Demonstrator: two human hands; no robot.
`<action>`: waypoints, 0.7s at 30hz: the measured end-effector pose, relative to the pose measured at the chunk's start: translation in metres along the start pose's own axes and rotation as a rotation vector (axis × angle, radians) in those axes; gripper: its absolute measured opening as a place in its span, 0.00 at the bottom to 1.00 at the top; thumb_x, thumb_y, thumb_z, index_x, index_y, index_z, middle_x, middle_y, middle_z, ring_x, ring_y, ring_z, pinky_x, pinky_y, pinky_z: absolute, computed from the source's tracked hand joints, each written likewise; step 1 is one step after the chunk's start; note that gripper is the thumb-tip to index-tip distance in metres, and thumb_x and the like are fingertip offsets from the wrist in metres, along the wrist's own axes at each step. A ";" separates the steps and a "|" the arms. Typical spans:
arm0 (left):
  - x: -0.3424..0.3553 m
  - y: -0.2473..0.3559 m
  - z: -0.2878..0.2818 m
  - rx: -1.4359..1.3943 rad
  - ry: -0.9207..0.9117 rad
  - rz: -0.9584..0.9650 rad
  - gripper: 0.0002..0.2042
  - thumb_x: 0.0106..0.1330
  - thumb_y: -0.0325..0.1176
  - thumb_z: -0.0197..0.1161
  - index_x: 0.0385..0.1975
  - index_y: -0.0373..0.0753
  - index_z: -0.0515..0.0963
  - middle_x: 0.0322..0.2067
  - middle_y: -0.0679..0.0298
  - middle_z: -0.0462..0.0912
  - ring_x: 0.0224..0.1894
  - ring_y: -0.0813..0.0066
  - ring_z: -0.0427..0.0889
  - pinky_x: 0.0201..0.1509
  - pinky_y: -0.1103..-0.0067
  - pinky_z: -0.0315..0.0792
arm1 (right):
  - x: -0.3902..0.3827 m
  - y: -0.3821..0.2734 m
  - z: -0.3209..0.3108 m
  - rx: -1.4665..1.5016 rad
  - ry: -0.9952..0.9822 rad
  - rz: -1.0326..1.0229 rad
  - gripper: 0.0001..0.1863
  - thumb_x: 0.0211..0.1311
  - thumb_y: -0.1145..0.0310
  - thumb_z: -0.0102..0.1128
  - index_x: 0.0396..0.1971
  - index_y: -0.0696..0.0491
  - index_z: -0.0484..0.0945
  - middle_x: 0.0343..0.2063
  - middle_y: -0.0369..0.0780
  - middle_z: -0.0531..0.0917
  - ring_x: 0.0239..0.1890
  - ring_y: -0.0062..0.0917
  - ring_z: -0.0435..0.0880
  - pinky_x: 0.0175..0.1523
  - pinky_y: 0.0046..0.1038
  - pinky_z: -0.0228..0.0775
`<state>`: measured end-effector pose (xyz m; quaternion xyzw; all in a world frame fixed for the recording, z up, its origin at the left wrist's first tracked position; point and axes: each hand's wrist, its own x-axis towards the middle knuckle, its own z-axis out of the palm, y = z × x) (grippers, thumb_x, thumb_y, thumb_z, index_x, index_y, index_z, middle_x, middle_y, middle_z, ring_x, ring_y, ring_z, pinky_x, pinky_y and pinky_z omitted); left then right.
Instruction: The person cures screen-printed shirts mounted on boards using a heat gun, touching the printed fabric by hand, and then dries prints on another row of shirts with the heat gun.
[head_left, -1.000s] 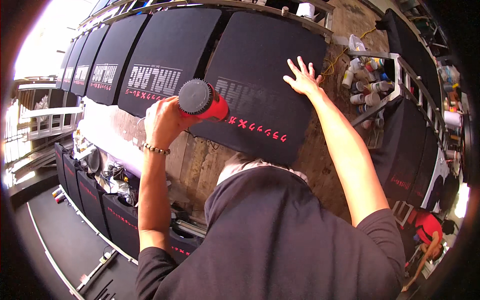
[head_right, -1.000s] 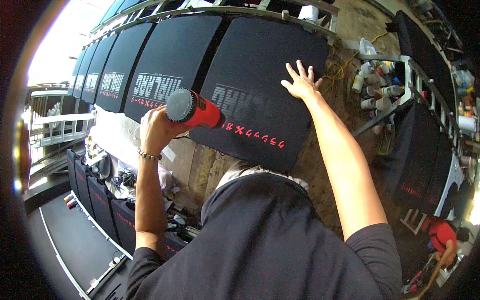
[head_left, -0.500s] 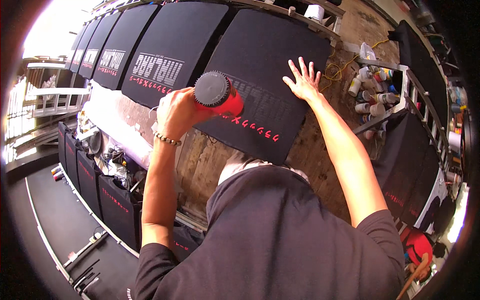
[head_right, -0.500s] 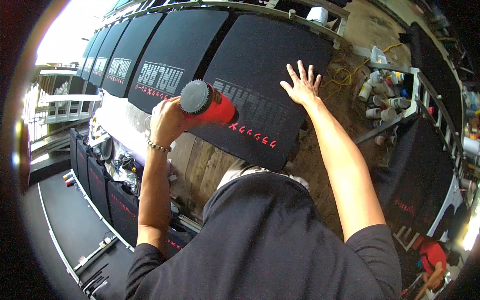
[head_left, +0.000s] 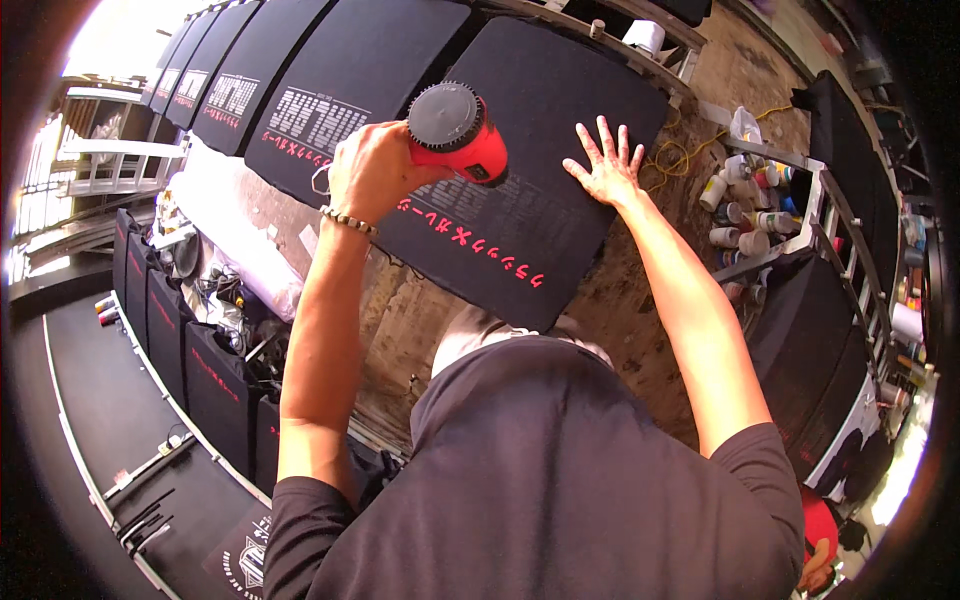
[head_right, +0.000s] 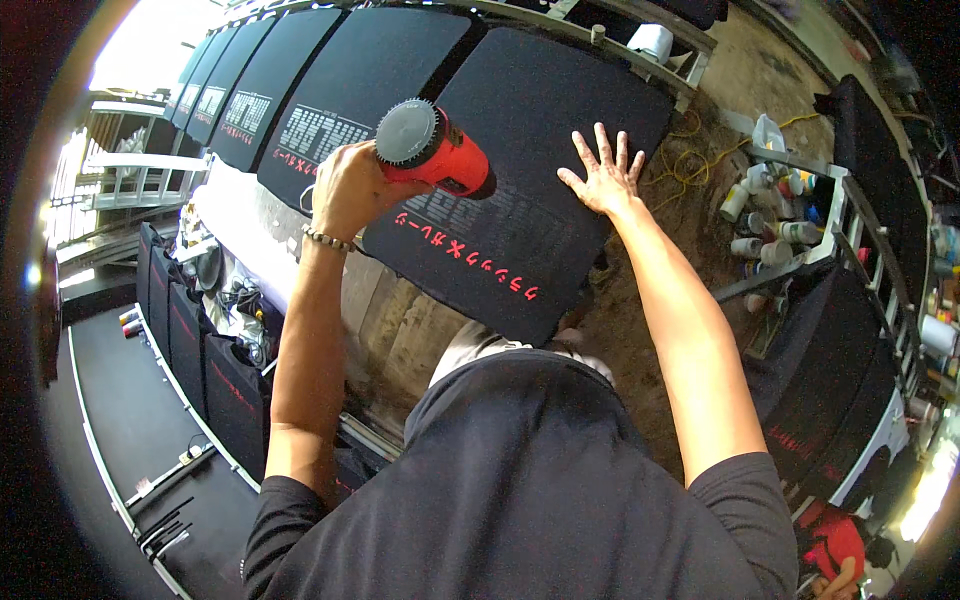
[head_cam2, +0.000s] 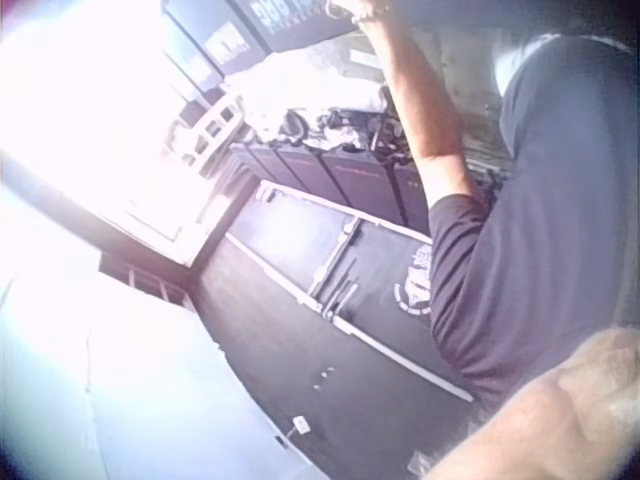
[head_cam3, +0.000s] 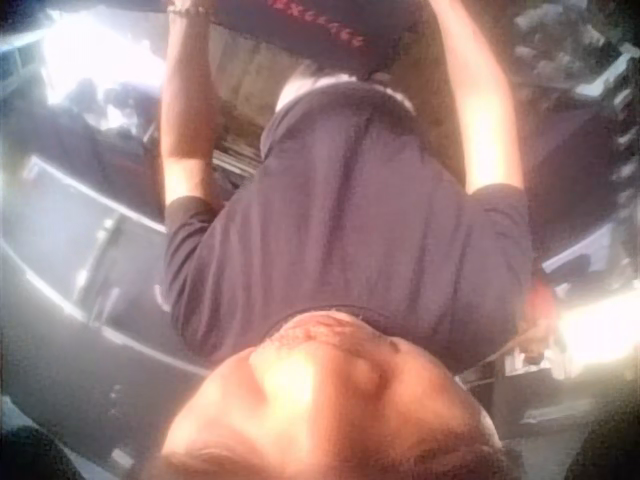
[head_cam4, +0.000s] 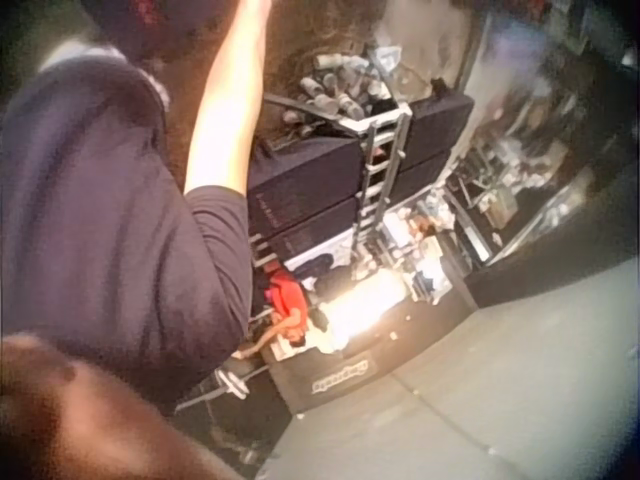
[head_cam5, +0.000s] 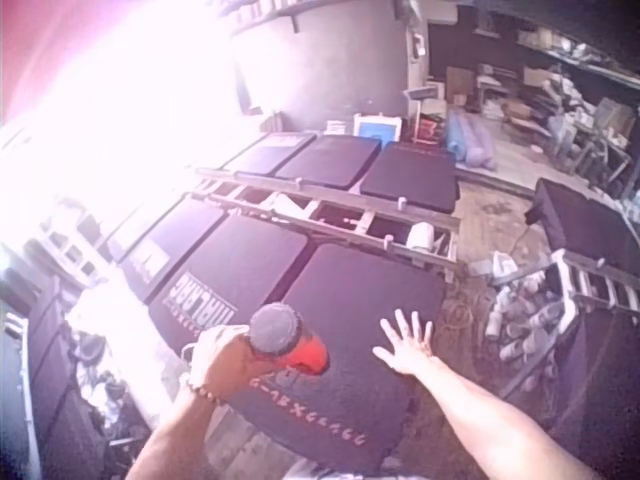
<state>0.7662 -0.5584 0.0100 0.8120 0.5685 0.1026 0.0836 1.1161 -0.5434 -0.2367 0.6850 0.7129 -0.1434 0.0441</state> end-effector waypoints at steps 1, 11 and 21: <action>0.002 0.004 -0.002 0.031 -0.026 -0.030 0.24 0.46 0.55 0.82 0.37 0.44 0.88 0.35 0.58 0.90 0.38 0.51 0.89 0.43 0.62 0.82 | 0.002 0.002 -0.003 -0.001 -0.003 -0.005 0.44 0.71 0.26 0.41 0.81 0.21 0.40 0.83 0.35 0.31 0.83 0.50 0.25 0.78 0.70 0.20; -0.010 -0.004 -0.014 0.137 -0.006 -0.177 0.22 0.48 0.53 0.81 0.37 0.44 0.88 0.33 0.57 0.89 0.37 0.53 0.89 0.42 0.61 0.82 | 0.025 0.017 -0.015 -0.044 -0.127 -0.049 0.43 0.71 0.26 0.41 0.80 0.14 0.35 0.83 0.30 0.25 0.82 0.50 0.21 0.77 0.72 0.16; -0.029 0.003 0.001 0.094 0.124 -0.221 0.23 0.49 0.55 0.81 0.38 0.44 0.88 0.33 0.59 0.89 0.38 0.54 0.89 0.42 0.63 0.82 | 0.030 0.017 -0.016 -0.034 -0.170 -0.075 0.45 0.70 0.26 0.43 0.79 0.14 0.32 0.82 0.32 0.21 0.82 0.51 0.18 0.75 0.73 0.15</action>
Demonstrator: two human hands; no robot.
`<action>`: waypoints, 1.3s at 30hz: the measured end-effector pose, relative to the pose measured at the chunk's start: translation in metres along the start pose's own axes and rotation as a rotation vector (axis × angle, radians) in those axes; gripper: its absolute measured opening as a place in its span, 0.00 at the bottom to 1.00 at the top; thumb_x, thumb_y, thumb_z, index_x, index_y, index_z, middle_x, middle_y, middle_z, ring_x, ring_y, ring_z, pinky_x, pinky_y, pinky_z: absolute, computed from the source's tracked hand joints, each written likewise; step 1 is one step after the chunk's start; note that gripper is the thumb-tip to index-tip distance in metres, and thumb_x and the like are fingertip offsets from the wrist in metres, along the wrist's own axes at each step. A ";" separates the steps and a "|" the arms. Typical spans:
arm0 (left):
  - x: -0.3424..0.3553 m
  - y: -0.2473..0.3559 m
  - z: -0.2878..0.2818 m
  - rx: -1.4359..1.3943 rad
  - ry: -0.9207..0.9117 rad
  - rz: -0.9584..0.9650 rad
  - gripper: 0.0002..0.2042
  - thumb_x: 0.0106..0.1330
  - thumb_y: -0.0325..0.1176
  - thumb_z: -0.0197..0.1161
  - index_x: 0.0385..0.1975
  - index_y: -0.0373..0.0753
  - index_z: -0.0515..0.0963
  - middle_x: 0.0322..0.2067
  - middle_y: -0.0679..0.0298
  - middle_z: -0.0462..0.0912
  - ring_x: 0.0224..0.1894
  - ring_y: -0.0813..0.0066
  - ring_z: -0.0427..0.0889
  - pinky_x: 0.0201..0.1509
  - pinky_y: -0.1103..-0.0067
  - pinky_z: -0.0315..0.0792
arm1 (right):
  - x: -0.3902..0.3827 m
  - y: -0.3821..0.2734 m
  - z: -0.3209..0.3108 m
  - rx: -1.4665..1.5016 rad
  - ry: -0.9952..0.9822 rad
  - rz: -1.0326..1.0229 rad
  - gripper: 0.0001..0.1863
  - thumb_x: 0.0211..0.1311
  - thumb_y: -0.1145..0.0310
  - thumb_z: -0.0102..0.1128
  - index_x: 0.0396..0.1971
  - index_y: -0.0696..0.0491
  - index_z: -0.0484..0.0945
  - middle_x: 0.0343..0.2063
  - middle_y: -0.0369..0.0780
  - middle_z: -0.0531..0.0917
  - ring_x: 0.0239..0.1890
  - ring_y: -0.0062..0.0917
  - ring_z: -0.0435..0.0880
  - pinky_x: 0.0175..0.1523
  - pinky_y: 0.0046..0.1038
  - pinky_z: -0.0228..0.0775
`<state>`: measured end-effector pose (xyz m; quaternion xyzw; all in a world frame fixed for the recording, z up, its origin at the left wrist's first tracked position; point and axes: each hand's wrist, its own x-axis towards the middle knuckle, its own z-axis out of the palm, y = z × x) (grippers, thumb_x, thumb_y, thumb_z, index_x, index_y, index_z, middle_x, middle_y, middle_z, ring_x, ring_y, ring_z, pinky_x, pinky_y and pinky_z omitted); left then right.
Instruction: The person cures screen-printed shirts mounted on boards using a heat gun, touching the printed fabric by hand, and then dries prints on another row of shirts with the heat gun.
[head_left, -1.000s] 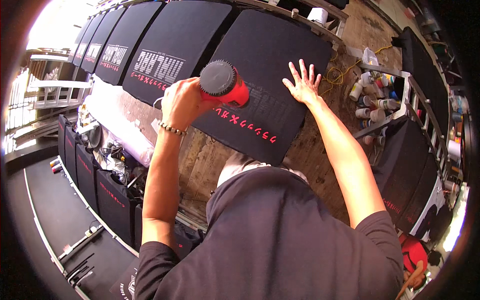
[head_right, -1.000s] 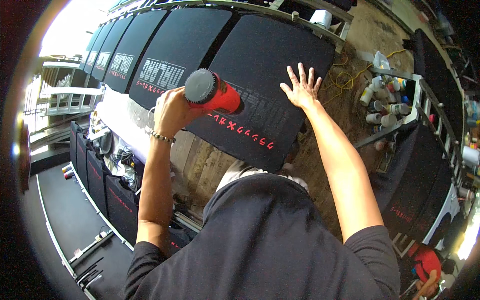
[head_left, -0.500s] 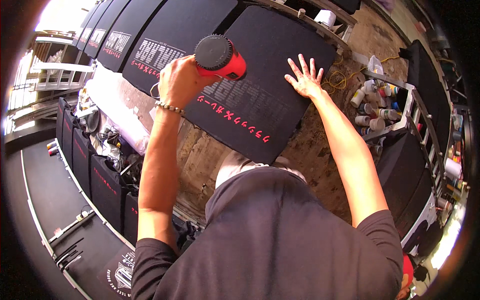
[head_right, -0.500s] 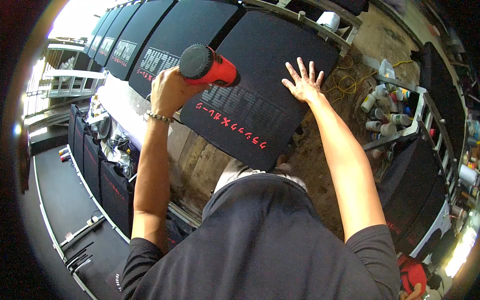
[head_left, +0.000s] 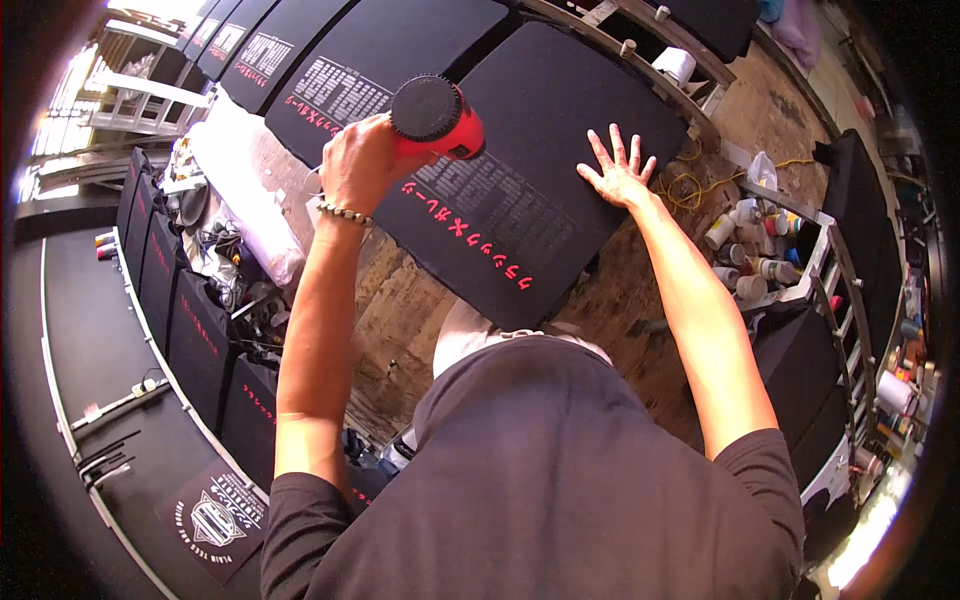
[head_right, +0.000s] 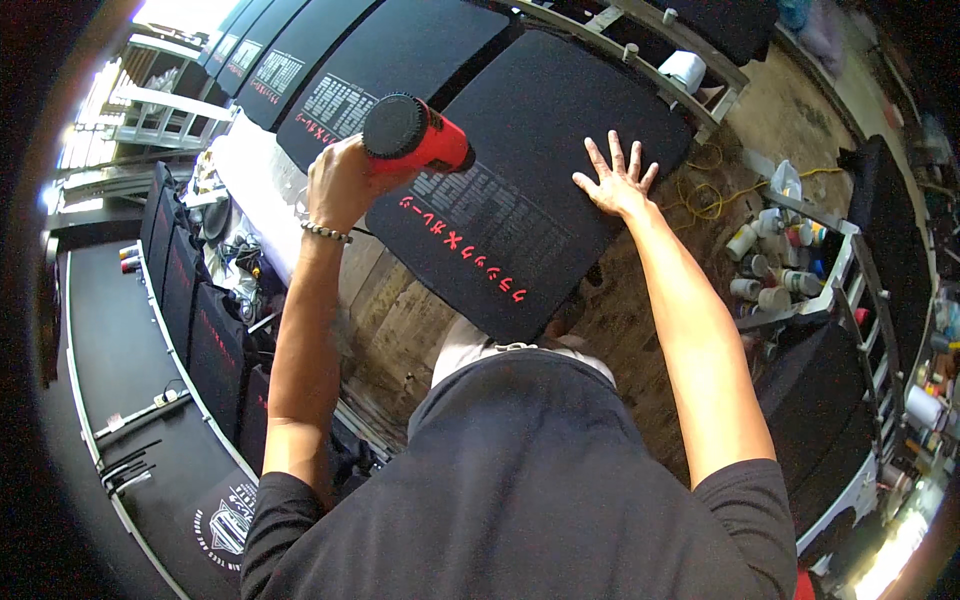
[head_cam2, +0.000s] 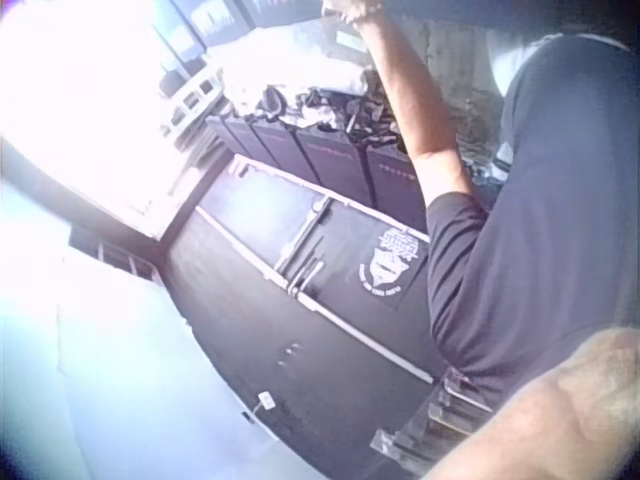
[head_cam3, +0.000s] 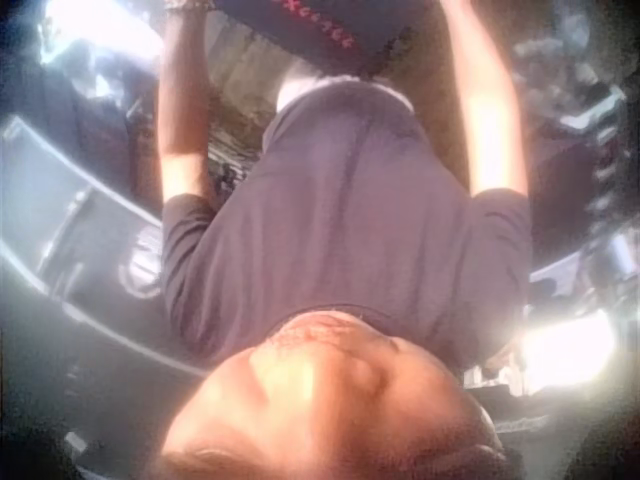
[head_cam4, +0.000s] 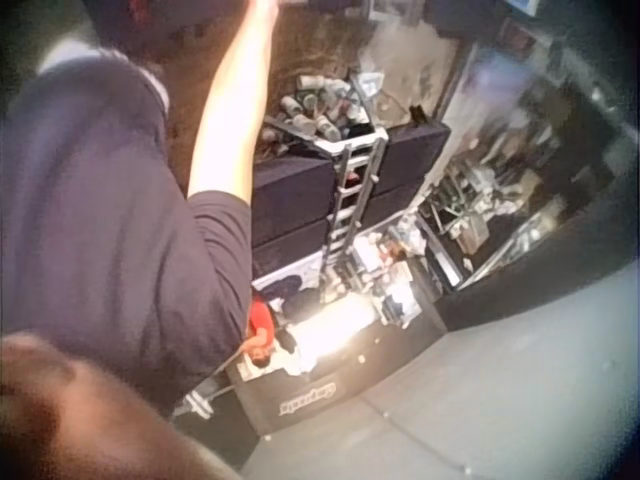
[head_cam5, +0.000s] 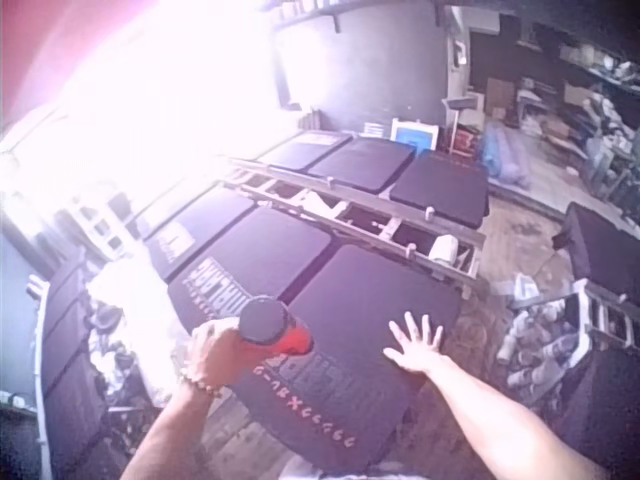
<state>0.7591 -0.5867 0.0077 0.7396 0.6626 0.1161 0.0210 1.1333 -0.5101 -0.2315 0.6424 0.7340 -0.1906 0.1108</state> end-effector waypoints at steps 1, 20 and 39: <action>-0.003 -0.002 -0.001 0.005 0.009 -0.013 0.23 0.49 0.55 0.81 0.38 0.44 0.88 0.33 0.59 0.89 0.38 0.54 0.89 0.42 0.63 0.82 | -0.001 -0.003 -0.002 -0.005 -0.006 -0.011 0.45 0.70 0.25 0.41 0.80 0.15 0.32 0.82 0.33 0.22 0.82 0.52 0.18 0.75 0.73 0.15; -0.027 0.019 -0.019 0.039 -0.144 -0.081 0.24 0.49 0.53 0.81 0.38 0.42 0.86 0.33 0.57 0.89 0.38 0.52 0.89 0.43 0.62 0.82 | -0.005 0.004 -0.005 0.043 -0.019 -0.032 0.48 0.68 0.25 0.45 0.80 0.17 0.33 0.82 0.34 0.23 0.82 0.50 0.17 0.75 0.73 0.14; -0.090 -0.029 -0.014 -0.063 -0.058 -0.115 0.23 0.51 0.51 0.80 0.37 0.40 0.84 0.35 0.60 0.88 0.39 0.54 0.89 0.42 0.62 0.82 | -0.005 0.005 0.001 0.032 0.021 -0.023 0.48 0.67 0.25 0.48 0.80 0.14 0.34 0.83 0.32 0.24 0.82 0.49 0.19 0.76 0.71 0.16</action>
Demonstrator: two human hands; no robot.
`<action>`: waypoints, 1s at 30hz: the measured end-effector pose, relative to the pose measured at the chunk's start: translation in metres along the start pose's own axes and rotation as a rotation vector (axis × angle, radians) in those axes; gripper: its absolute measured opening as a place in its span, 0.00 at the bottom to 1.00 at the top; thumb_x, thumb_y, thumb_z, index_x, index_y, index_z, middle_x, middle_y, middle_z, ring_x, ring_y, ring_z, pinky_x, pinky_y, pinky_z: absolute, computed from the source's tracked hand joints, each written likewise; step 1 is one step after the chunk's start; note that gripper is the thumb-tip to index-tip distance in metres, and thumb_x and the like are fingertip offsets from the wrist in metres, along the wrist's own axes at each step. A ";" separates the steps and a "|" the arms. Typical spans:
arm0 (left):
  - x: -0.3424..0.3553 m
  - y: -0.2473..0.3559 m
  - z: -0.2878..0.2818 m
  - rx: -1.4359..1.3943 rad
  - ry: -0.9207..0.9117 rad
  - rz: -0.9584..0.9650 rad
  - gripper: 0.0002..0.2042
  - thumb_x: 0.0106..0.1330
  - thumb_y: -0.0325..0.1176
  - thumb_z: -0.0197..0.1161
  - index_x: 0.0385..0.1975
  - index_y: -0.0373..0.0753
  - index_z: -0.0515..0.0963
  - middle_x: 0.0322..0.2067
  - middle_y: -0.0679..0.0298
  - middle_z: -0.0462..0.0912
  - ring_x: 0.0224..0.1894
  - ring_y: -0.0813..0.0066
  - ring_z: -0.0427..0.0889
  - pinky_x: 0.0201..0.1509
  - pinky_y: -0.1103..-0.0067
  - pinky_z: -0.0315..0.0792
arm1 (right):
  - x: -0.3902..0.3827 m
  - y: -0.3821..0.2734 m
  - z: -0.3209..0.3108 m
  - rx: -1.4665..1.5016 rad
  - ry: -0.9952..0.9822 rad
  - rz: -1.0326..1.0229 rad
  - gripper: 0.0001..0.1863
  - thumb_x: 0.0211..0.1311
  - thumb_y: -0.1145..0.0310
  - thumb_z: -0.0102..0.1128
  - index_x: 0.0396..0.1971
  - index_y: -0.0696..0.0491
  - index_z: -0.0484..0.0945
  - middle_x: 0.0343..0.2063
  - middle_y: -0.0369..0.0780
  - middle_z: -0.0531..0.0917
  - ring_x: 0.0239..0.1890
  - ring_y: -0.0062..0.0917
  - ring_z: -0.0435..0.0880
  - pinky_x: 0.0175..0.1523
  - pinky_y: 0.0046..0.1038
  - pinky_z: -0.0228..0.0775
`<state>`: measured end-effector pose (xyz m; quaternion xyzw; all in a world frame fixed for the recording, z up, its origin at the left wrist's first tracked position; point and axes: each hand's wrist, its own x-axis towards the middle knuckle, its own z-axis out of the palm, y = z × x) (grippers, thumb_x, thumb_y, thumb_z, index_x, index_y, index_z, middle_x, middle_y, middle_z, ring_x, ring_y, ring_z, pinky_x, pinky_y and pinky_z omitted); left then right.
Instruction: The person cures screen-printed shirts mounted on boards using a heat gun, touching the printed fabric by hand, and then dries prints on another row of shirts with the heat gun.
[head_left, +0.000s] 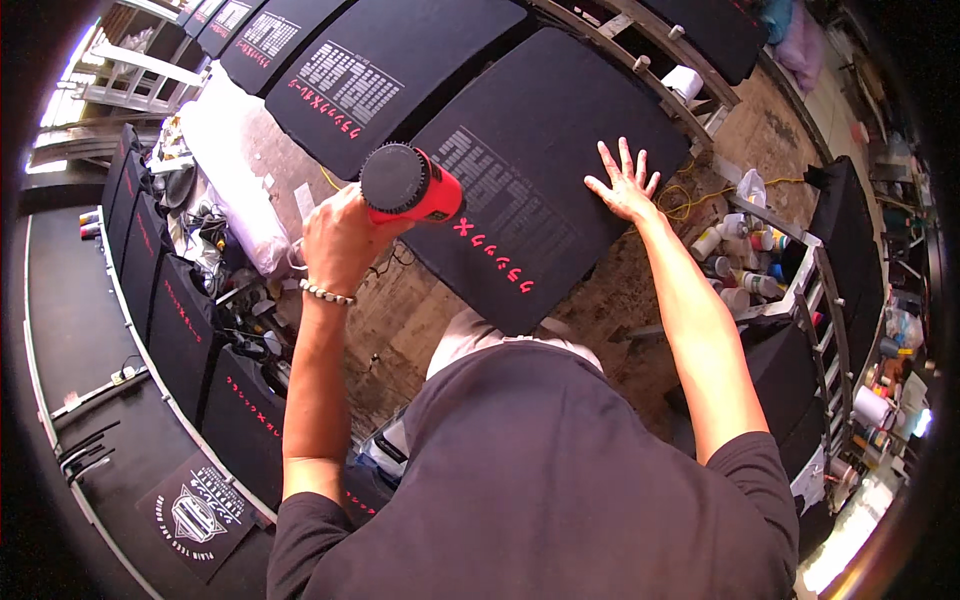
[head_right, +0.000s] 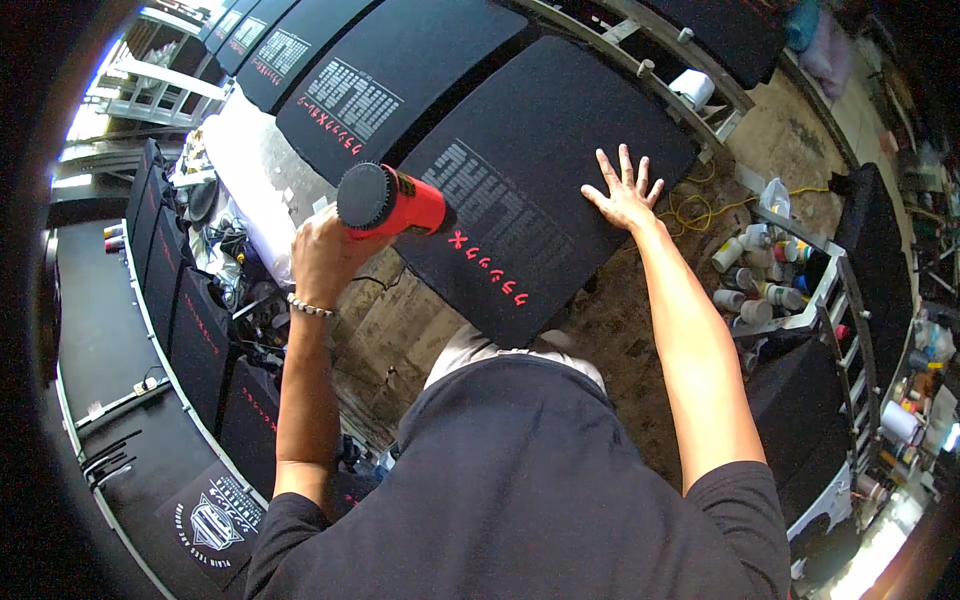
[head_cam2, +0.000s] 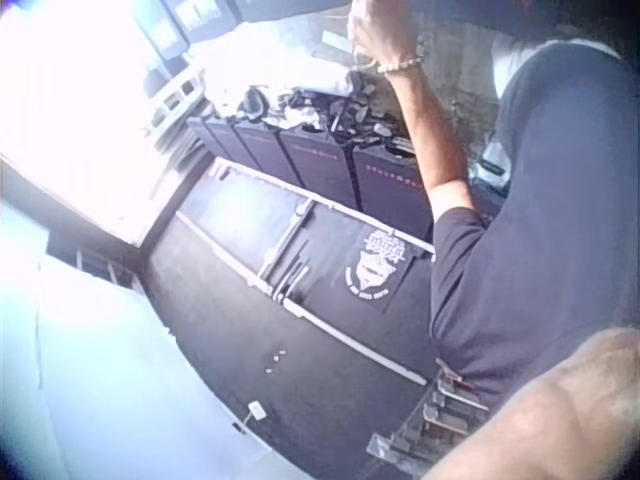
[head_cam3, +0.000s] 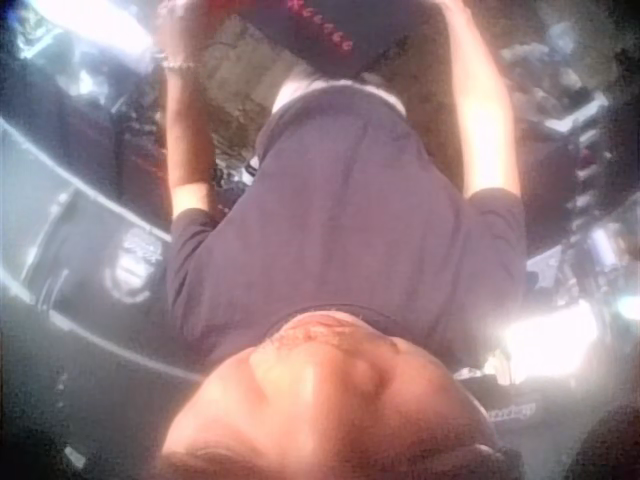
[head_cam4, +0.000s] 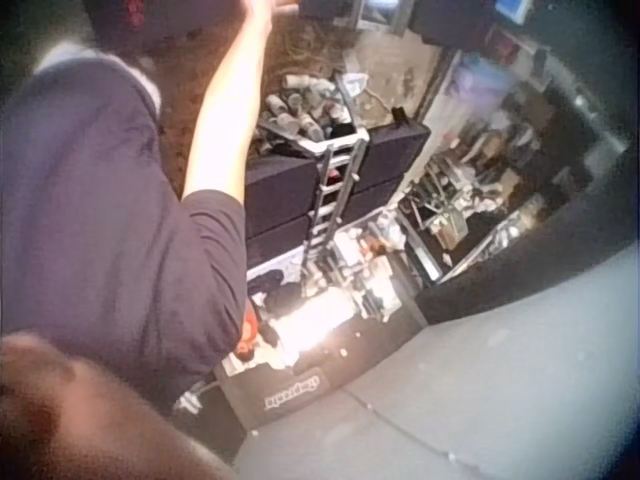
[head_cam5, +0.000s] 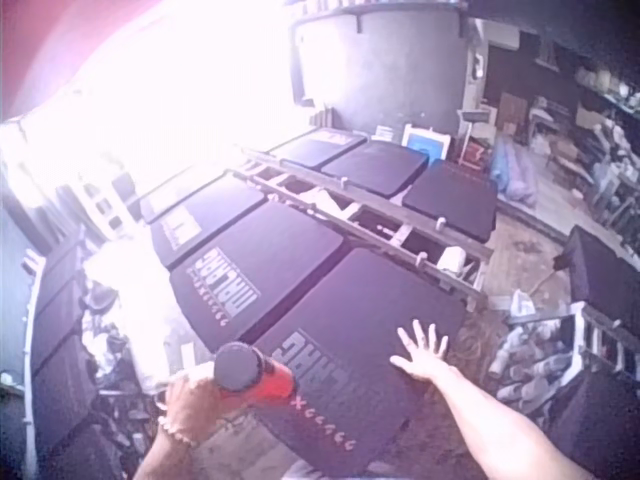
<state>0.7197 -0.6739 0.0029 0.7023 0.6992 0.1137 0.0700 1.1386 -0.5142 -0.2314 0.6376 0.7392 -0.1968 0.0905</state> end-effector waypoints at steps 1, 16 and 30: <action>-0.001 0.004 0.003 -0.028 0.040 0.000 0.23 0.51 0.51 0.80 0.38 0.40 0.83 0.36 0.59 0.87 0.39 0.54 0.88 0.43 0.62 0.82 | -0.001 0.001 0.001 -0.001 0.011 -0.003 0.47 0.68 0.25 0.48 0.80 0.14 0.34 0.83 0.32 0.24 0.82 0.49 0.19 0.76 0.71 0.16; 0.029 0.078 0.022 -0.070 0.032 -0.056 0.23 0.53 0.52 0.81 0.36 0.40 0.84 0.31 0.55 0.88 0.36 0.50 0.88 0.38 0.61 0.80 | 0.035 0.009 -0.013 0.049 0.264 -0.362 0.35 0.75 0.39 0.52 0.76 0.35 0.65 0.81 0.41 0.54 0.83 0.47 0.44 0.80 0.64 0.32; 0.035 0.162 0.039 -0.036 0.187 -0.435 0.25 0.50 0.54 0.82 0.36 0.41 0.85 0.30 0.53 0.88 0.35 0.47 0.89 0.37 0.60 0.81 | 0.152 -0.026 -0.056 -0.004 0.278 -1.050 0.25 0.74 0.47 0.57 0.65 0.42 0.79 0.74 0.41 0.69 0.77 0.44 0.63 0.78 0.57 0.51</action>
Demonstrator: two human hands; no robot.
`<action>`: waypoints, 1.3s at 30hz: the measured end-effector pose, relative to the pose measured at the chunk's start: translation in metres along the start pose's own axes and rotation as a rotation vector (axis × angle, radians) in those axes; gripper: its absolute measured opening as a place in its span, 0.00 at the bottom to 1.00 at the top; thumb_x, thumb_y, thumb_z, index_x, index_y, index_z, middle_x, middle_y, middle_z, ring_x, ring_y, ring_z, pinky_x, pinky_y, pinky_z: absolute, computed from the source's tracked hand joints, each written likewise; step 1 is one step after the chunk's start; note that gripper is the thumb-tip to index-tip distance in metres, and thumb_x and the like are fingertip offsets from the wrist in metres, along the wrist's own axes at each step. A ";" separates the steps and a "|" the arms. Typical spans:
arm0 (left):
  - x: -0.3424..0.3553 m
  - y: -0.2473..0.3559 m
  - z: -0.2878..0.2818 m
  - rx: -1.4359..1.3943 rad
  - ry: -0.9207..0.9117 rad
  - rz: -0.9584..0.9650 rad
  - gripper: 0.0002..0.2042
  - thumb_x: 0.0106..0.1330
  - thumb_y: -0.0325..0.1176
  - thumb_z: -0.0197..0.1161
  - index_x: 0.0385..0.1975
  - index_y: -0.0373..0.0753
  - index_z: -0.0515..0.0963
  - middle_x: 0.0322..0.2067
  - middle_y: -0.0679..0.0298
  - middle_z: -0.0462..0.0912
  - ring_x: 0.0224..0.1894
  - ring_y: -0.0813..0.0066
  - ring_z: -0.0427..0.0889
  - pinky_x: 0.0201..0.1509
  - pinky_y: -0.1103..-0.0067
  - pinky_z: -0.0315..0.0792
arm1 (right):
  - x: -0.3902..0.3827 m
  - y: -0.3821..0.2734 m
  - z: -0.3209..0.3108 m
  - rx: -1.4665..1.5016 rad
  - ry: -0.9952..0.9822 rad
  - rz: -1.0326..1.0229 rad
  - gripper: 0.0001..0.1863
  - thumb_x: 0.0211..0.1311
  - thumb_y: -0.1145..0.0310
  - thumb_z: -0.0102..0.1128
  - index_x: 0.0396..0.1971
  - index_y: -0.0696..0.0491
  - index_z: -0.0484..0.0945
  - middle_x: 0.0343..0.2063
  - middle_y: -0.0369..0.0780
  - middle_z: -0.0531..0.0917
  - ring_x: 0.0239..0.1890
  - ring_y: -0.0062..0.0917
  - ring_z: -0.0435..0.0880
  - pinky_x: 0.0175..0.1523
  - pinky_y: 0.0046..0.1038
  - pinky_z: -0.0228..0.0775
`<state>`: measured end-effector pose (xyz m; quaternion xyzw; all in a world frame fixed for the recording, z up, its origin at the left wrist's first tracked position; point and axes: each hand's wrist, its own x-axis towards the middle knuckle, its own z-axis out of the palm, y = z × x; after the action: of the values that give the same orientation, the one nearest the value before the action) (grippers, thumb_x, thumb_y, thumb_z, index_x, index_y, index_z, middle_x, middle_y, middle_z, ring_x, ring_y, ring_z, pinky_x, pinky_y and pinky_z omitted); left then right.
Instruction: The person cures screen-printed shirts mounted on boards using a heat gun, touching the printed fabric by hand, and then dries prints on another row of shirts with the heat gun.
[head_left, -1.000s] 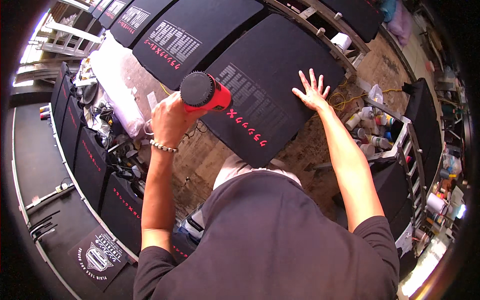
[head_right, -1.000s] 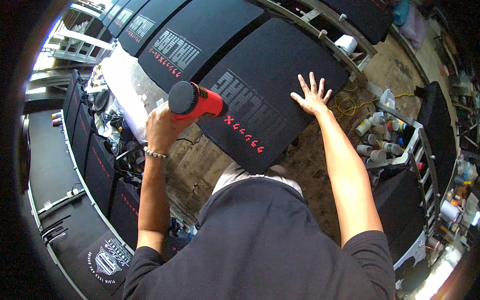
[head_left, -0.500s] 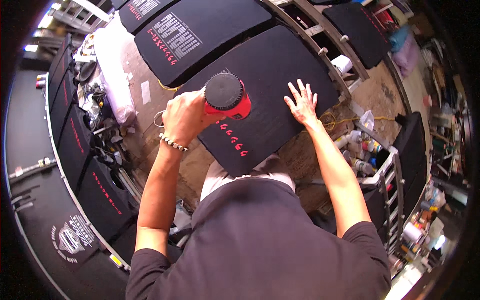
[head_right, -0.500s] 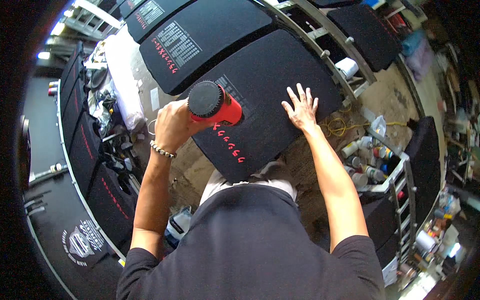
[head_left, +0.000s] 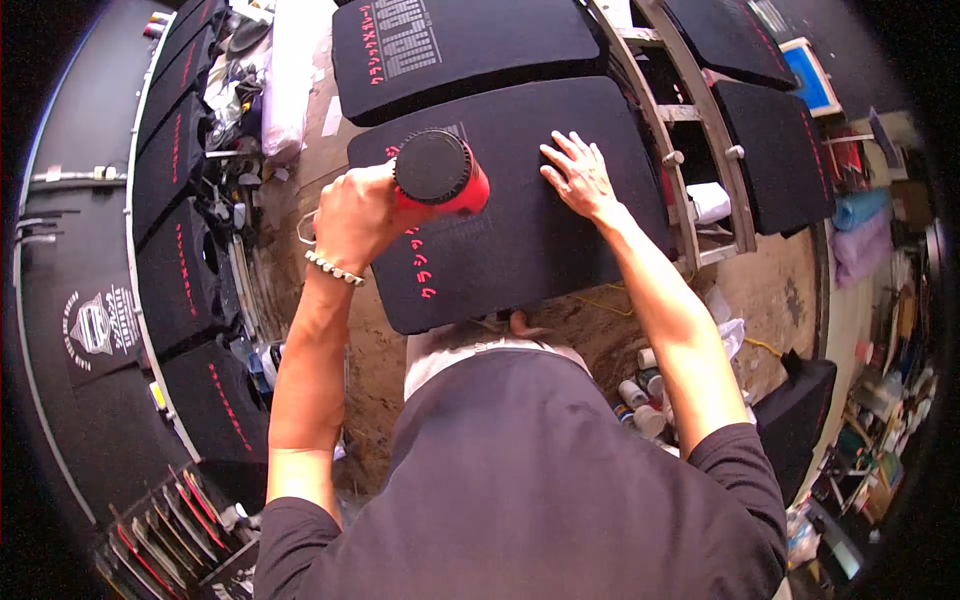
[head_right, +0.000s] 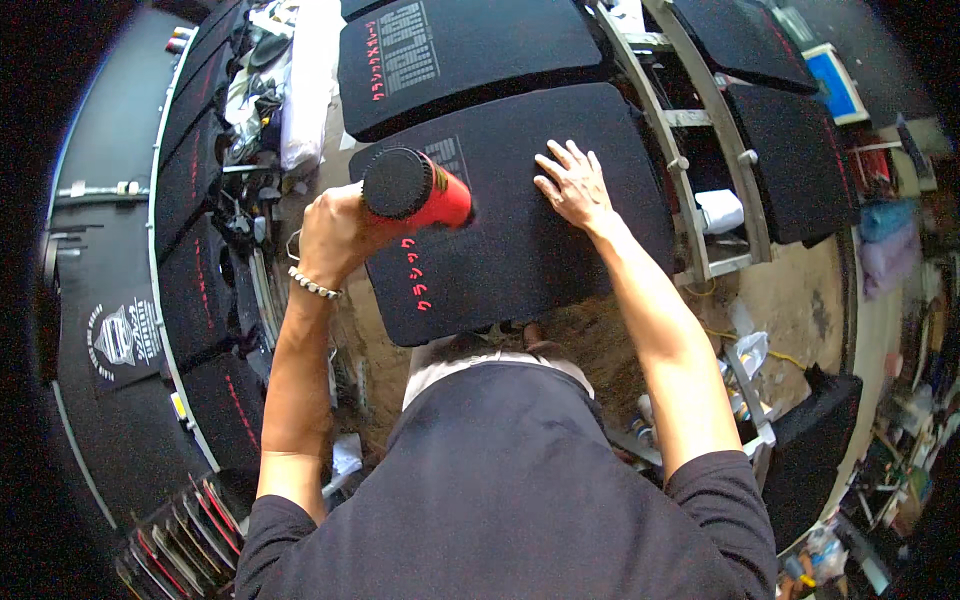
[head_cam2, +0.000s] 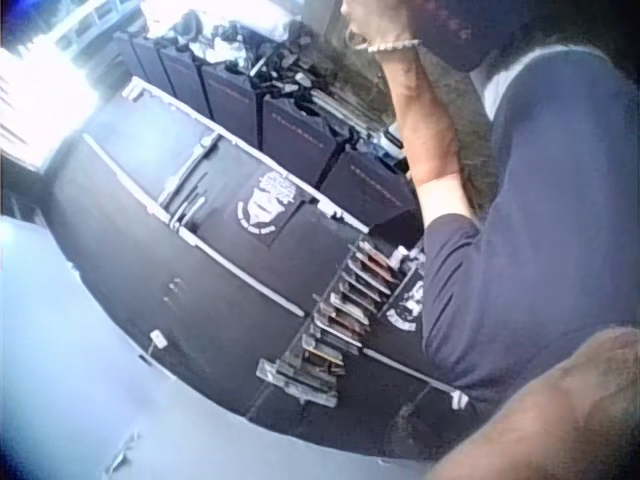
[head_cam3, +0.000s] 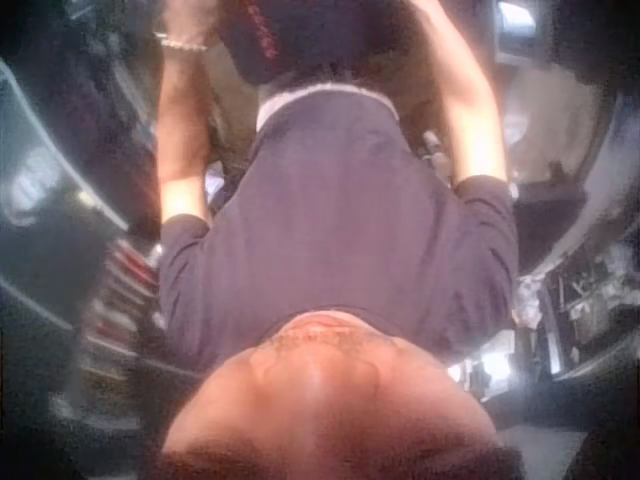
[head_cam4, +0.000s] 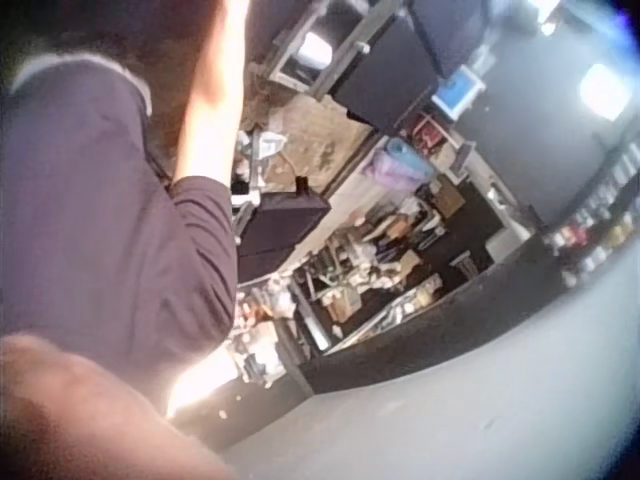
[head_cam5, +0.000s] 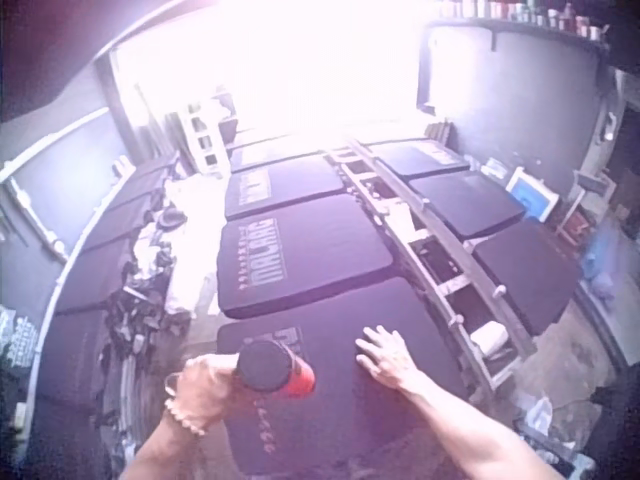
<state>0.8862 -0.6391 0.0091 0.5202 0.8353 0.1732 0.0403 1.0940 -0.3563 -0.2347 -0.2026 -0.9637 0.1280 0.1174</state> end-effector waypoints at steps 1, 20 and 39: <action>-0.003 0.003 -0.006 0.045 -0.036 -0.013 0.24 0.50 0.54 0.82 0.36 0.41 0.85 0.30 0.53 0.88 0.35 0.47 0.88 0.36 0.61 0.81 | 0.005 0.000 0.002 -0.003 -0.024 -0.010 0.26 0.75 0.47 0.57 0.68 0.40 0.76 0.75 0.39 0.68 0.78 0.43 0.61 0.79 0.56 0.48; -0.067 -0.038 -0.033 0.106 -0.030 -0.210 0.24 0.50 0.52 0.83 0.35 0.40 0.85 0.30 0.54 0.88 0.35 0.48 0.89 0.35 0.63 0.81 | 0.010 -0.010 0.012 -0.127 0.057 -0.003 0.31 0.74 0.44 0.54 0.73 0.34 0.70 0.77 0.36 0.64 0.80 0.40 0.57 0.82 0.53 0.40; -0.054 -0.013 0.008 0.042 0.101 -0.195 0.26 0.50 0.58 0.81 0.38 0.43 0.85 0.31 0.55 0.89 0.35 0.48 0.88 0.37 0.59 0.82 | 0.011 -0.010 0.012 -0.113 0.058 0.002 0.30 0.74 0.44 0.54 0.73 0.34 0.70 0.78 0.36 0.64 0.81 0.40 0.55 0.82 0.53 0.39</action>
<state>0.9016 -0.6900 -0.0091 0.4276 0.8865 0.1768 0.0039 1.0767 -0.3631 -0.2414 -0.2136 -0.9654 0.0678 0.1336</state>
